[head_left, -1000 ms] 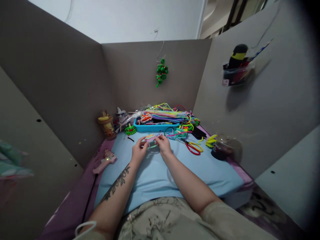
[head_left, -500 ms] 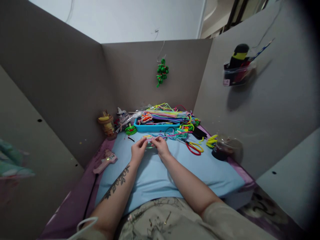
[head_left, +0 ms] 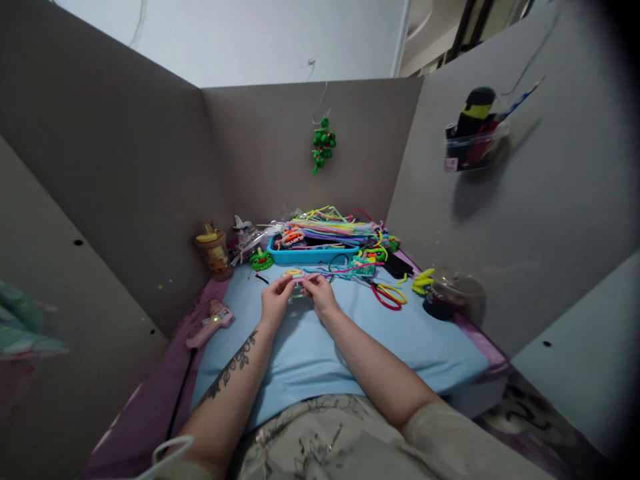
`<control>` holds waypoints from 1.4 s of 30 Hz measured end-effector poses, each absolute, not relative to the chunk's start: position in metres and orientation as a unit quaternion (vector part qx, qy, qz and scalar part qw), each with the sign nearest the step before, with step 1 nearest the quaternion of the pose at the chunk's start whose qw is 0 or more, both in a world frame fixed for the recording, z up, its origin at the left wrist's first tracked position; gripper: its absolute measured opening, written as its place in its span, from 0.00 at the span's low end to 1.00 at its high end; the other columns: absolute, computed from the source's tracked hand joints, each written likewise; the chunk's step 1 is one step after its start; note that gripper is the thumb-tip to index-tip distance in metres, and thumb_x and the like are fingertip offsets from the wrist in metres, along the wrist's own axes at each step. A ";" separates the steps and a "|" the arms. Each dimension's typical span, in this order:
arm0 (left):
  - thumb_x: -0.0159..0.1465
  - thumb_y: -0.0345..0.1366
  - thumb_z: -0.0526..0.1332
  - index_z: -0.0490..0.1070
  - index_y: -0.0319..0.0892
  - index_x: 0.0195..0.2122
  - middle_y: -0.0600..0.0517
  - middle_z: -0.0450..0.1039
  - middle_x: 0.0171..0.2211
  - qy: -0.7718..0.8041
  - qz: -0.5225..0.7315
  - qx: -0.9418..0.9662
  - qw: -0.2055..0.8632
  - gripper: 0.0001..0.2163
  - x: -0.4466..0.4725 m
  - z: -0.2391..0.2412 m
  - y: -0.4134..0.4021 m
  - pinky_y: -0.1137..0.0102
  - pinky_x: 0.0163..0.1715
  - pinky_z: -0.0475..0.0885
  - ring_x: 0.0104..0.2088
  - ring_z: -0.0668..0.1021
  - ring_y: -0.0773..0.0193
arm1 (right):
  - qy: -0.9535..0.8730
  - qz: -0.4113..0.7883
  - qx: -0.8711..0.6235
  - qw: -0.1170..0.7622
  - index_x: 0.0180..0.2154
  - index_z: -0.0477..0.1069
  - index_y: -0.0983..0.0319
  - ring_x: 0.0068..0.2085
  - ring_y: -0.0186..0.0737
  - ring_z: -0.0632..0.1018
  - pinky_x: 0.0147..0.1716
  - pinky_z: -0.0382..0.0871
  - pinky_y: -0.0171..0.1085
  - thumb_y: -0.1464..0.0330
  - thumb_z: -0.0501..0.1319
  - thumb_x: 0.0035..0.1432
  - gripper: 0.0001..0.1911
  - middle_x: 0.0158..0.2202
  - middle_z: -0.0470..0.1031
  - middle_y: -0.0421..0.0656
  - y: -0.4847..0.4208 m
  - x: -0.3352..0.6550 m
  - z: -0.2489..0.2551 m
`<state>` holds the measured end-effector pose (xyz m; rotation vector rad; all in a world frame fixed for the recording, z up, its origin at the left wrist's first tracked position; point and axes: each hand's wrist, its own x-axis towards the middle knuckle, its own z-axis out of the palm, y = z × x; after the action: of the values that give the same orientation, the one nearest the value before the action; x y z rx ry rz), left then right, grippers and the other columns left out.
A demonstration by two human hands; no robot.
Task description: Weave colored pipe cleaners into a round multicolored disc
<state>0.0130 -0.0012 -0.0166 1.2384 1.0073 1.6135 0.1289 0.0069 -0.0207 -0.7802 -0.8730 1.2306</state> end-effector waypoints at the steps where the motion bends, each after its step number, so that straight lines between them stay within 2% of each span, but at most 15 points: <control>1: 0.48 0.39 0.67 0.74 0.37 0.39 0.45 0.76 0.37 0.395 0.641 0.493 0.436 0.18 0.013 -0.017 -0.001 0.63 0.43 0.69 0.37 0.77 0.59 | -0.382 0.542 -0.347 0.663 0.26 0.62 0.60 0.22 0.32 0.69 0.25 0.63 0.34 0.61 0.66 0.36 0.16 0.24 0.71 0.37 0.007 0.129 -0.021; 5: 0.49 0.40 0.67 0.62 0.39 0.54 0.45 0.76 0.36 0.359 0.606 0.489 0.515 0.31 0.012 -0.018 -0.001 0.66 0.39 0.71 0.34 0.78 0.60 | -0.378 0.538 -0.347 0.669 0.25 0.62 0.60 0.22 0.32 0.68 0.23 0.61 0.34 0.62 0.65 0.37 0.15 0.23 0.70 0.37 0.009 0.131 -0.021; 7: 0.49 0.40 0.67 0.56 0.40 0.58 0.45 0.76 0.37 0.334 0.589 0.488 0.550 0.36 0.012 -0.020 0.000 0.66 0.38 0.71 0.34 0.78 0.61 | -0.384 0.535 -0.342 0.670 0.24 0.61 0.60 0.21 0.31 0.67 0.23 0.60 0.33 0.63 0.65 0.37 0.14 0.21 0.69 0.36 0.009 0.132 -0.021; 9: 0.49 0.40 0.67 0.57 0.39 0.57 0.45 0.75 0.38 0.326 0.583 0.490 0.560 0.35 0.011 -0.022 0.002 0.67 0.38 0.70 0.34 0.77 0.61 | -0.391 0.530 -0.338 0.673 0.23 0.62 0.60 0.21 0.31 0.66 0.23 0.59 0.33 0.64 0.64 0.38 0.12 0.20 0.68 0.35 0.009 0.132 -0.020; 13: 0.48 0.41 0.66 0.67 0.36 0.50 0.45 0.76 0.35 0.359 0.587 0.503 0.523 0.28 0.009 -0.023 0.004 0.69 0.34 0.70 0.31 0.76 0.63 | -0.394 0.524 -0.343 0.673 0.22 0.63 0.60 0.21 0.31 0.67 0.23 0.58 0.32 0.66 0.64 0.38 0.10 0.19 0.66 0.35 0.008 0.131 -0.019; 18: 0.49 0.41 0.66 0.71 0.35 0.46 0.47 0.77 0.31 0.395 0.614 0.496 0.470 0.24 0.009 -0.018 0.001 0.70 0.31 0.69 0.28 0.75 0.65 | -0.381 0.549 -0.319 0.672 0.23 0.62 0.60 0.20 0.31 0.67 0.24 0.61 0.34 0.69 0.63 0.38 0.09 0.18 0.67 0.34 0.004 0.129 -0.016; 20: 0.49 0.41 0.66 0.72 0.36 0.44 0.46 0.77 0.33 0.398 0.622 0.495 0.457 0.22 0.009 -0.017 0.000 0.71 0.32 0.70 0.29 0.76 0.64 | -0.371 0.559 -0.313 0.672 0.23 0.63 0.60 0.20 0.32 0.68 0.23 0.60 0.34 0.70 0.63 0.37 0.09 0.18 0.67 0.34 0.003 0.129 -0.015; 25: 0.49 0.41 0.66 0.73 0.36 0.43 0.44 0.75 0.40 0.385 0.635 0.495 0.452 0.21 0.011 -0.016 -0.002 0.68 0.38 0.70 0.38 0.76 0.60 | -0.359 0.574 -0.314 0.666 0.22 0.62 0.60 0.20 0.33 0.68 0.21 0.58 0.32 0.69 0.63 0.37 0.09 0.16 0.66 0.34 0.004 0.130 -0.015; 31: 0.48 0.42 0.67 0.74 0.36 0.41 0.42 0.74 0.43 0.386 0.632 0.501 0.448 0.21 0.012 -0.018 -0.002 0.64 0.43 0.69 0.42 0.76 0.56 | -0.345 0.598 -0.288 0.664 0.22 0.61 0.60 0.19 0.30 0.66 0.18 0.56 0.31 0.69 0.64 0.37 0.11 0.17 0.65 0.33 0.008 0.130 -0.021; 37: 0.48 0.41 0.67 0.74 0.36 0.41 0.42 0.74 0.43 0.378 0.614 0.511 0.467 0.20 0.012 -0.019 -0.001 0.67 0.38 0.71 0.39 0.76 0.58 | -0.335 0.596 -0.294 0.668 0.23 0.62 0.60 0.18 0.30 0.65 0.16 0.55 0.30 0.68 0.66 0.35 0.13 0.17 0.64 0.32 0.014 0.133 -0.027; 42: 0.52 0.44 0.63 0.69 0.37 0.48 0.42 0.73 0.45 0.354 0.597 0.520 0.498 0.24 0.011 -0.021 0.001 0.70 0.35 0.70 0.36 0.77 0.61 | -0.331 0.564 -0.314 0.688 0.23 0.62 0.61 0.18 0.28 0.64 0.16 0.56 0.30 0.68 0.66 0.35 0.13 0.18 0.65 0.33 0.019 0.135 -0.030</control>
<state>0.0111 0.0011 -0.0211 1.2585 0.8576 1.4454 0.1347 0.0189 -0.0298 -0.7028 -0.7417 1.2610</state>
